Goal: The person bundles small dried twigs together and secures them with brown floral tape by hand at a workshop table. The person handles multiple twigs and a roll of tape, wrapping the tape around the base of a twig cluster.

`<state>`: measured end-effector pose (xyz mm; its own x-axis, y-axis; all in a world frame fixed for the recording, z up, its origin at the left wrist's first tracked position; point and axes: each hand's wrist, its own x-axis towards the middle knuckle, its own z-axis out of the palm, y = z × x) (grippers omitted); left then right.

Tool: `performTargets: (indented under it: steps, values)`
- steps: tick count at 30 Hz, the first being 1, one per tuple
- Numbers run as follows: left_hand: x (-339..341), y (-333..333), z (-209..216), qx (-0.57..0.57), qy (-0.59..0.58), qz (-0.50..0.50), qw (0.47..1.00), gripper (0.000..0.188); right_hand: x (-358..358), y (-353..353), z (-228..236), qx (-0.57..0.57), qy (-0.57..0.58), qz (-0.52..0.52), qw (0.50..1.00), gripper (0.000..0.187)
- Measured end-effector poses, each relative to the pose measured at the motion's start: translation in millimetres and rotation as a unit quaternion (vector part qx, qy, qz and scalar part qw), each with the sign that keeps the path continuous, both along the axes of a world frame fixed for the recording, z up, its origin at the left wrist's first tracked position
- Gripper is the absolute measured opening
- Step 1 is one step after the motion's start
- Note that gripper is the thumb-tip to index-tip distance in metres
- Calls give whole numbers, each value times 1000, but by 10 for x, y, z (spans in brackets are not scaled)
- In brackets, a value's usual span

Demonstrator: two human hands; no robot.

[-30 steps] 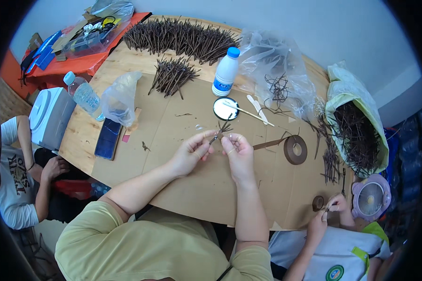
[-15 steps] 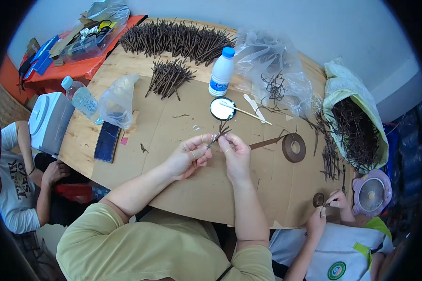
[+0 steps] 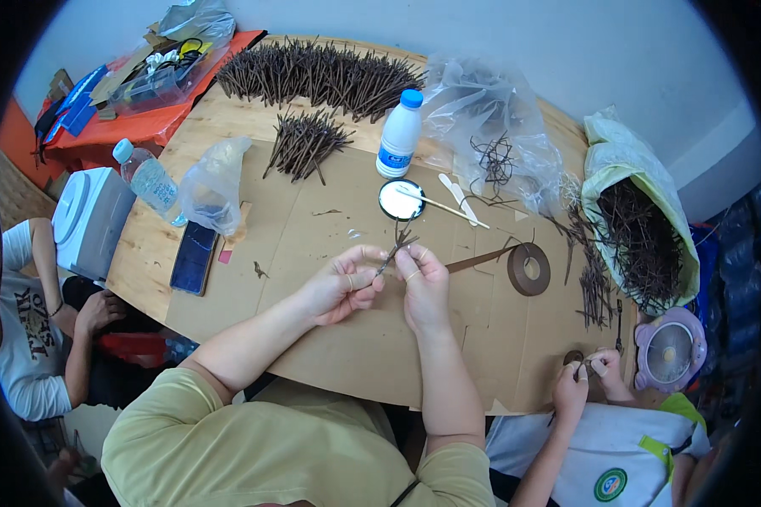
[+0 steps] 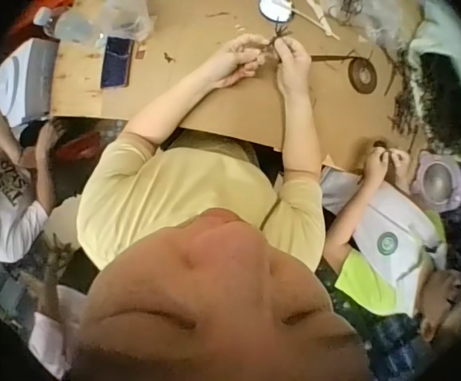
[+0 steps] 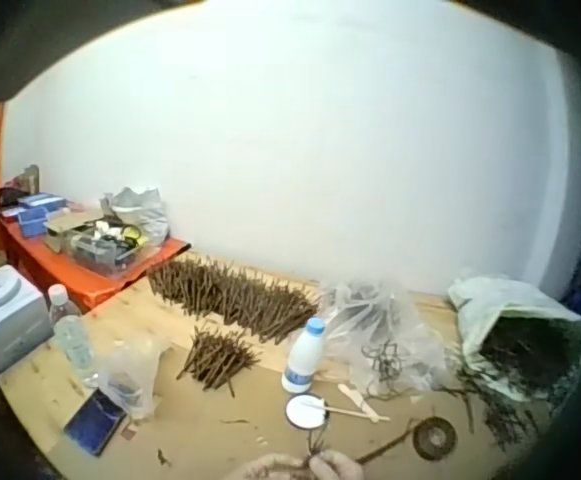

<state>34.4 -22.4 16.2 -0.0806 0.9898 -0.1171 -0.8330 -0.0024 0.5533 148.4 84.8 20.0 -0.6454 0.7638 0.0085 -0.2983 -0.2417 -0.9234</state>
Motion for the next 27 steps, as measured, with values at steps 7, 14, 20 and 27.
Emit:
performTargets:
  steps: [7,14,20,27]
  values:
    - [82,84,-5,-28,281,73,956,36,-35,-62,63,18,-49,-66,996,4]
    - [68,103,-57,33,539,189,820,32,-36,-67,55,72,-71,-78,992,8]
    - [61,101,-99,-27,254,113,960,30,38,11,52,103,-77,-36,991,16]
    - [46,62,-41,-21,123,58,991,32,33,21,33,122,-83,-61,987,9]
